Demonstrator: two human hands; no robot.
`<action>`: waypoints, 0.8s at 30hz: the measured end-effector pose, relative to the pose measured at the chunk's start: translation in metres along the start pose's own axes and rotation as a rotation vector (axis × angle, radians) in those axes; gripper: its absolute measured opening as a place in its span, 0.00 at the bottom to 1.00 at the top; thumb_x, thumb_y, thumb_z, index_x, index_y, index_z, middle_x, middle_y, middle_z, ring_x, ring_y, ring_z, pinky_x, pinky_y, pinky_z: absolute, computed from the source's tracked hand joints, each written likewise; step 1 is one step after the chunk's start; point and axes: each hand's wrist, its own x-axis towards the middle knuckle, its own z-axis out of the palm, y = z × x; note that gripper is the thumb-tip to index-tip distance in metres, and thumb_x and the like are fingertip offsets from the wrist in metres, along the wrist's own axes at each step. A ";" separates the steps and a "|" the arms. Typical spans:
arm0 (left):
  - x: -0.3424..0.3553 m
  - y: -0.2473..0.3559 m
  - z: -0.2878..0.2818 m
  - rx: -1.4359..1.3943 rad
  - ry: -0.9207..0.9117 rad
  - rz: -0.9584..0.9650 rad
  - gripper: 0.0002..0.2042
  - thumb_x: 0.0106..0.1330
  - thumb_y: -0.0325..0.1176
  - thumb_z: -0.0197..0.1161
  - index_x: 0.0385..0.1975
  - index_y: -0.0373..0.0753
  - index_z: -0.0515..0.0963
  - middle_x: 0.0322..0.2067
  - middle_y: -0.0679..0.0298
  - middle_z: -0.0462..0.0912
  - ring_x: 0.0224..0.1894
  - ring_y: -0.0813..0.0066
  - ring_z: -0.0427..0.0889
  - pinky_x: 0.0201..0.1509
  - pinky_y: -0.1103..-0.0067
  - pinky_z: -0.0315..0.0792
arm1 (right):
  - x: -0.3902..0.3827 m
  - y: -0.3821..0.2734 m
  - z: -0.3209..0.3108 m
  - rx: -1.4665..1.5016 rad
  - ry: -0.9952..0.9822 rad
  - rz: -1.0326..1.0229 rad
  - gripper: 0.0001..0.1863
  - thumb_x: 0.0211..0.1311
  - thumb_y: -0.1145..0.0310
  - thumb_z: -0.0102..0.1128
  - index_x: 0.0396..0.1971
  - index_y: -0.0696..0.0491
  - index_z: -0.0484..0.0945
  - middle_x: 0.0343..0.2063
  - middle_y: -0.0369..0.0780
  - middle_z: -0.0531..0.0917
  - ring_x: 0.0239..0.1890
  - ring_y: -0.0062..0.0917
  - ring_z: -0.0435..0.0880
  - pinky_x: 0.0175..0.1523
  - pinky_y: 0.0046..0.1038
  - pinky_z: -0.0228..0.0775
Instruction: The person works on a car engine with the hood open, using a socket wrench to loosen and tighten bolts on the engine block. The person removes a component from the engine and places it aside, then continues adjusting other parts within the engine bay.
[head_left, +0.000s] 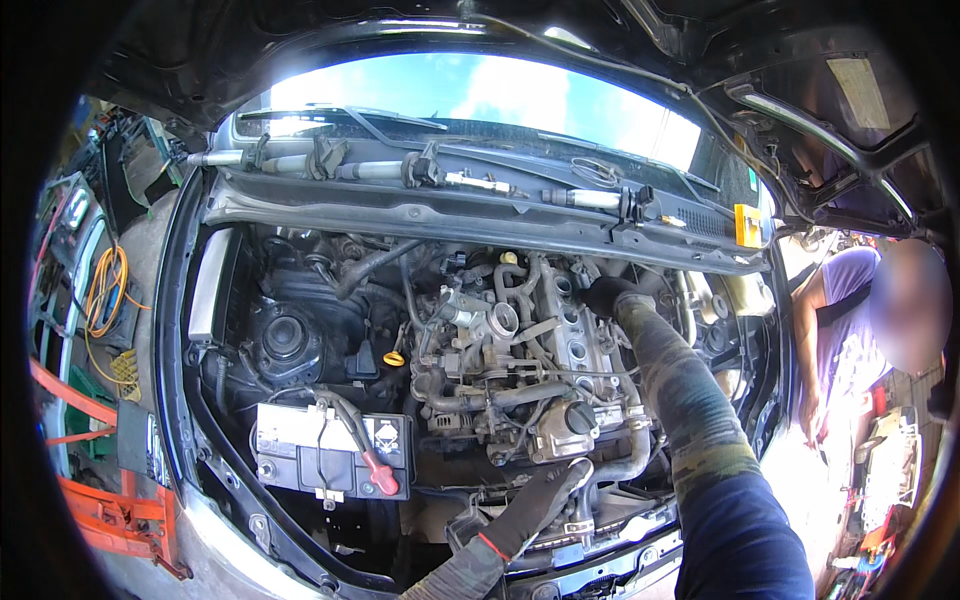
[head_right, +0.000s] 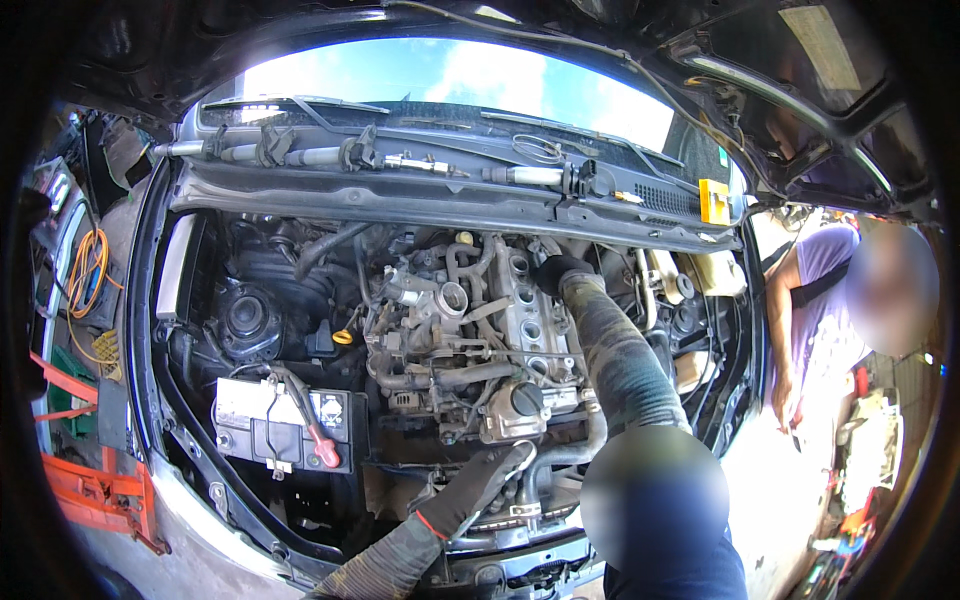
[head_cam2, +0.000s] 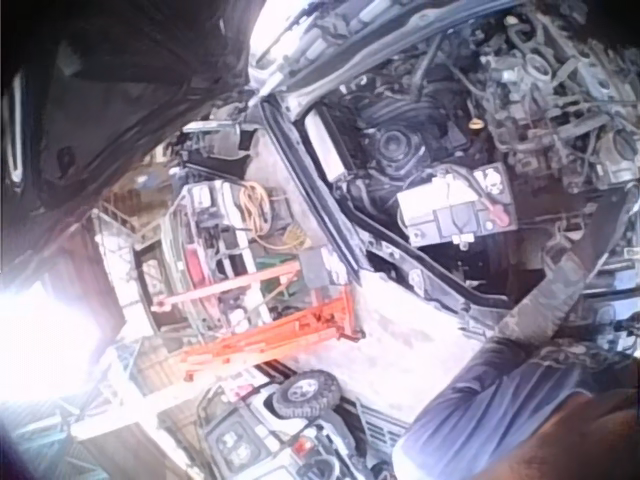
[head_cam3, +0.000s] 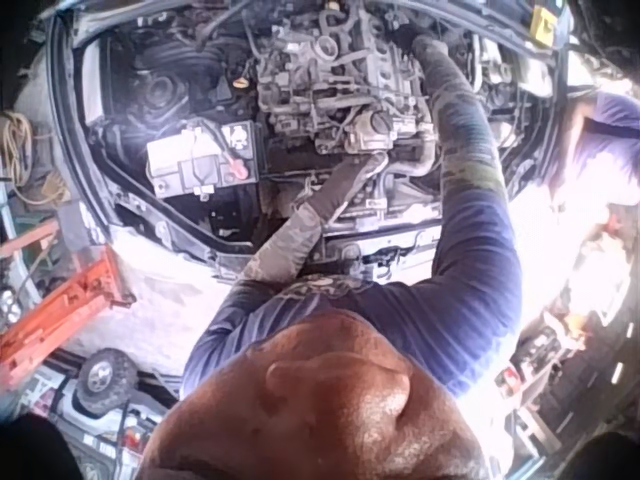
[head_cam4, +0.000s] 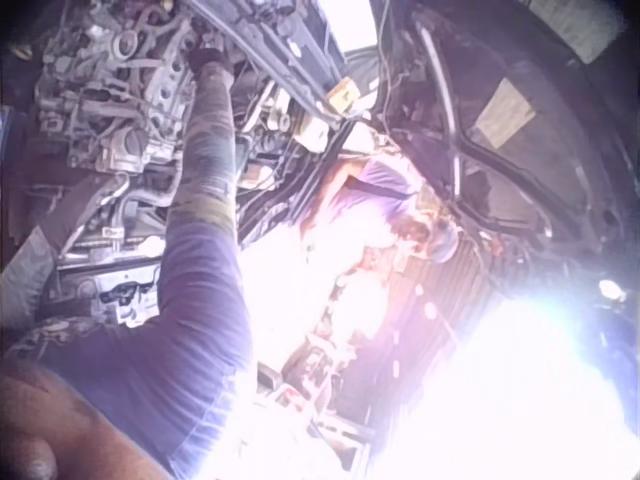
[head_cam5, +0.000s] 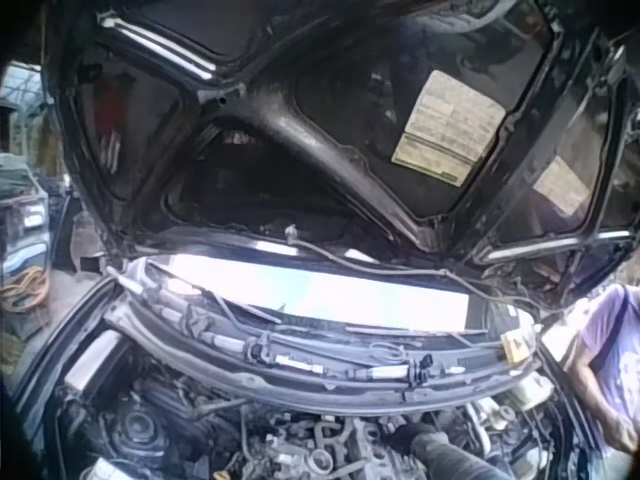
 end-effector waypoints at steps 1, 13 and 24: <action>-0.001 0.002 -0.001 -0.010 -0.018 -0.016 0.32 0.73 0.67 0.56 0.34 0.37 0.81 0.20 0.69 0.73 0.19 0.81 0.70 0.23 0.76 0.66 | 0.000 0.000 -0.002 -0.055 -0.015 -0.079 0.32 0.74 0.42 0.44 0.64 0.49 0.77 0.63 0.48 0.80 0.70 0.40 0.75 0.73 0.41 0.64; -0.001 -0.003 0.004 0.046 0.050 0.082 0.27 0.74 0.62 0.58 0.41 0.38 0.82 0.22 0.71 0.75 0.19 0.85 0.70 0.22 0.81 0.64 | 0.000 -0.004 -0.001 0.000 -0.027 0.008 0.35 0.74 0.39 0.41 0.56 0.55 0.82 0.55 0.51 0.85 0.62 0.42 0.82 0.65 0.42 0.72; -0.004 0.001 0.006 0.038 0.046 0.024 0.25 0.75 0.58 0.59 0.47 0.38 0.83 0.23 0.73 0.74 0.20 0.87 0.69 0.23 0.82 0.64 | -0.007 0.014 0.018 0.130 0.214 0.066 0.23 0.76 0.50 0.49 0.59 0.48 0.81 0.51 0.52 0.86 0.59 0.46 0.83 0.64 0.47 0.74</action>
